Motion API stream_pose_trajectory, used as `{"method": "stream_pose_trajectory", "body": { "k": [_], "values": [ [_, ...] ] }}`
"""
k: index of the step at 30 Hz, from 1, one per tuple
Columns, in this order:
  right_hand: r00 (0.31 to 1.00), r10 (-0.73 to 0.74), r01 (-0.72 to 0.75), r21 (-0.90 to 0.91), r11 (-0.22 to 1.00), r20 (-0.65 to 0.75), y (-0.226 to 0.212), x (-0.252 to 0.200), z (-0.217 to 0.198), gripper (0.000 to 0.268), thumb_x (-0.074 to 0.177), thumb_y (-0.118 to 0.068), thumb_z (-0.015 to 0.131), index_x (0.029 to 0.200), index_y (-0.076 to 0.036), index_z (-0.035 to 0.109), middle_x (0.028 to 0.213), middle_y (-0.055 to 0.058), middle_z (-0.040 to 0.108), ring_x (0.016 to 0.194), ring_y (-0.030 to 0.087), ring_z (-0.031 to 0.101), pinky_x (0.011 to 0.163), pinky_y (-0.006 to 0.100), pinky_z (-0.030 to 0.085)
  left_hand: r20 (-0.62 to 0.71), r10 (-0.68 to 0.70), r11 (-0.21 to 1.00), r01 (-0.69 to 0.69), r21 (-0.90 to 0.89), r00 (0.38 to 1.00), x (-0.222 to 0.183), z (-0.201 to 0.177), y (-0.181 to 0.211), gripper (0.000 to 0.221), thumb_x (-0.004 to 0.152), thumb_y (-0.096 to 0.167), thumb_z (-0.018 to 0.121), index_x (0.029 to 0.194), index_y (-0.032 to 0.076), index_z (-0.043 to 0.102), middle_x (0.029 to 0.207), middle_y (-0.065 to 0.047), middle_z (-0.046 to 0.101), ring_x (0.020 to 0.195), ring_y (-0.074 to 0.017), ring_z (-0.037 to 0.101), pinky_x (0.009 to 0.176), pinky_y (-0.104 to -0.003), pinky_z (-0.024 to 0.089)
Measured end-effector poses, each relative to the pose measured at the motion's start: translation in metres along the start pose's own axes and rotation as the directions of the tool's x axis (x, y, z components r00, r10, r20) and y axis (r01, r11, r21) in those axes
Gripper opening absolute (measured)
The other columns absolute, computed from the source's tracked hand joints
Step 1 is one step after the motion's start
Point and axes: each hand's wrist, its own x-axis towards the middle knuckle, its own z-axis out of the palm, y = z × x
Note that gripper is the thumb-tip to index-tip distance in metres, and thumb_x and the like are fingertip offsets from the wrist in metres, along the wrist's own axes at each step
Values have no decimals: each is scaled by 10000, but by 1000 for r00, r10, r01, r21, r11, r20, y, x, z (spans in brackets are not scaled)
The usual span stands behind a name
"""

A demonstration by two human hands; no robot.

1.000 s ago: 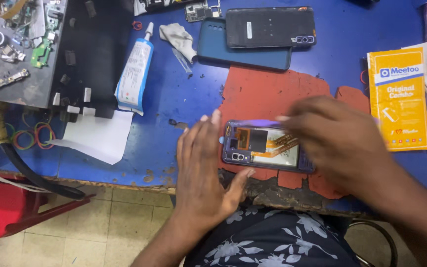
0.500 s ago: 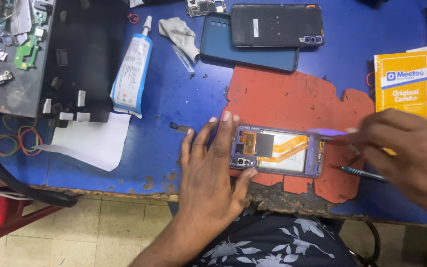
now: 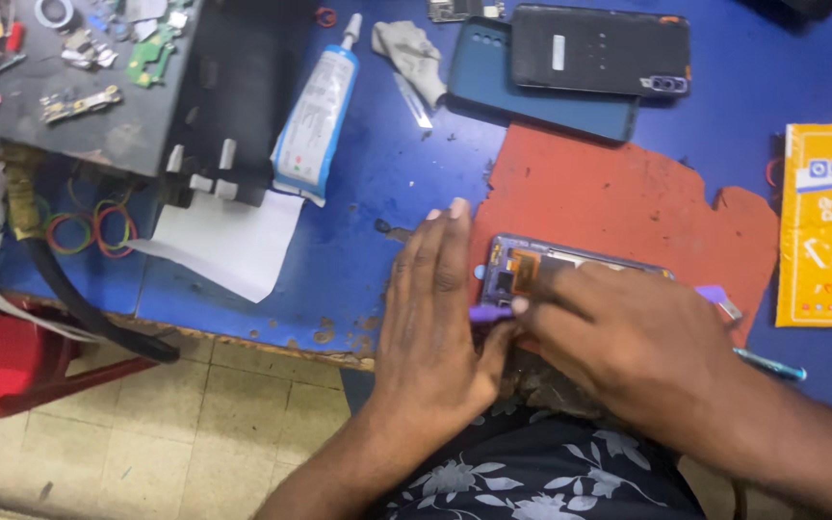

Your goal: The person reassembles a disassembled smartphone by placing the back cover onto the chassis and securing it with screws. They use a screwdriver to tighten multiple screws around the perimeter of the device.

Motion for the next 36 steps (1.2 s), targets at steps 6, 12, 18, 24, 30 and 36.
{"method": "stream_pose_trajectory", "body": {
  "k": [6, 12, 18, 24, 30, 36],
  "values": [
    [980, 142, -157, -102, 982, -140, 27, 5, -5, 130, 895, -115, 738, 992, -34, 706, 1005, 98, 687, 877, 306, 685, 699, 433, 535, 42, -26, 1000, 26, -3, 999, 2, -2, 1, 1044, 845, 188, 816, 1608, -9, 130, 1608, -250, 317, 1527, -453, 301, 1271, -570, 237],
    [986, 93, -99, -34, 994, -141, 11, -21, -1, 201, 801, -102, 737, 993, -44, 729, 982, 95, 686, 847, 284, 682, 699, 411, 546, 72, 36, 998, -33, -49, 997, 1, -8, 2, 1000, 859, 105, 731, 1627, 11, 97, 1683, -203, 303, 1587, -426, 270, 1308, -597, 189],
    [998, 39, -43, -74, 996, -53, -7, -34, 13, 270, 787, -129, 757, 1047, -56, 743, 1005, 85, 686, 850, 276, 685, 674, 416, 520, 171, 23, 996, -8, -87, 985, 4, -17, 1, 1071, 669, 38, 558, 1628, -36, 88, 1641, -158, 415, 1583, -416, 299, 1312, -617, 136],
    [994, 83, -87, -53, 995, -70, -1, -65, 11, 343, 737, -100, 760, 1073, -36, 736, 1001, 81, 697, 804, 254, 679, 652, 402, 527, 151, 26, 999, -21, -36, 988, 6, -14, 2, 1011, 687, 62, 577, 1601, -48, 159, 1644, -181, 407, 1541, -452, 298, 1285, -621, 158],
    [976, 211, -215, -128, 968, -45, 19, -131, 14, 365, 732, -85, 780, 1094, -57, 750, 1011, 82, 698, 836, 236, 683, 674, 383, 528, 167, -11, 1000, 15, -24, 986, 5, -12, 2, 967, 762, 62, 617, 1609, -42, 163, 1613, -143, 450, 1544, -451, 310, 1279, -621, 177],
    [897, 431, -440, -101, 893, -92, 40, -197, 6, 383, 681, -5, 751, 1062, -48, 750, 1073, 107, 716, 889, 267, 666, 757, 404, 536, 135, 0, 1000, -1, 8, 991, 5, -8, 3, 956, 799, 93, 666, 1604, -20, 162, 1620, -154, 438, 1528, -434, 327, 1267, -626, 187]
  ]
}}
